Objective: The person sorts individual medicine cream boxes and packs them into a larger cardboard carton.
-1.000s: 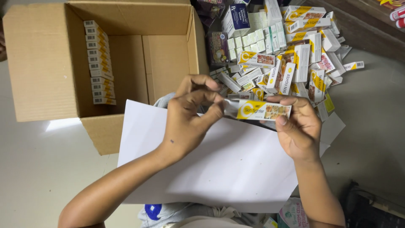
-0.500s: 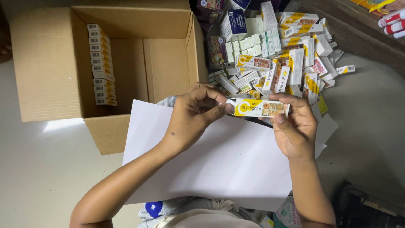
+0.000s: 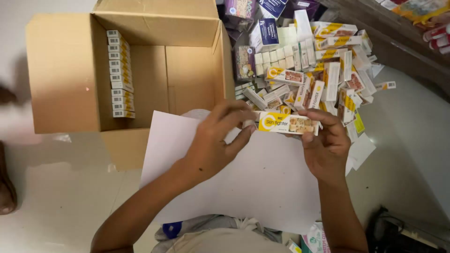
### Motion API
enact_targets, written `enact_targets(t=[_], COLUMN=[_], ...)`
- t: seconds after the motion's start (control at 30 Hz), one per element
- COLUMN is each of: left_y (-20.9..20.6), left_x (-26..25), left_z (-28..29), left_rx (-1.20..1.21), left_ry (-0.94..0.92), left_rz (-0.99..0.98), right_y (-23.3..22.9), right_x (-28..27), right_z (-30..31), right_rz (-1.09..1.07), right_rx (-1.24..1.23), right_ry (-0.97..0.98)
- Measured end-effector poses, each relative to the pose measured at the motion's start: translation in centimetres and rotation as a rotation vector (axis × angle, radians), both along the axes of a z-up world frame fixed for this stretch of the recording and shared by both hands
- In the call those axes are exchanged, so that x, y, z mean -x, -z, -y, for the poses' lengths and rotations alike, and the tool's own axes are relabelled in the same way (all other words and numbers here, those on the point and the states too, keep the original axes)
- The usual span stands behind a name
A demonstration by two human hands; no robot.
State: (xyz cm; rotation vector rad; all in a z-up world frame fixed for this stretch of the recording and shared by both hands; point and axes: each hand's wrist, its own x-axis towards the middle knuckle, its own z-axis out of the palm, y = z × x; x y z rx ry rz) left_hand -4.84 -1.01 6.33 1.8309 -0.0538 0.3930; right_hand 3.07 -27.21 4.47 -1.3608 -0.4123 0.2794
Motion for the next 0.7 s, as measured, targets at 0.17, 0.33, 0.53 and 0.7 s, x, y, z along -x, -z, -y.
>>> enact_targets(t=[0.17,0.33,0.53,0.7], left_y=[0.4,1.0,1.4,0.8], left_x=[0.2,0.0,0.2,0.1], left_z=[-0.5,-1.0,-1.1,-2.2], left_rx=[0.168,0.857,0.625,0.26], left_ry=[0.101,0.269,0.188,0.129], left_rz=[-0.071,-0.186,-0.103,-0.011], right_y=[0.1,0.4,0.8,-0.1], right_x=[0.2,0.3,0.8,1.2], right_z=[-0.3,-0.6,-0.4,-0.8], right_rz=[0.015,-0.073,0.09,0.236], right_rx=[-0.004,-0.082,0.046,0.166], right_ry=[-0.019,-0.017,0.019,0.028])
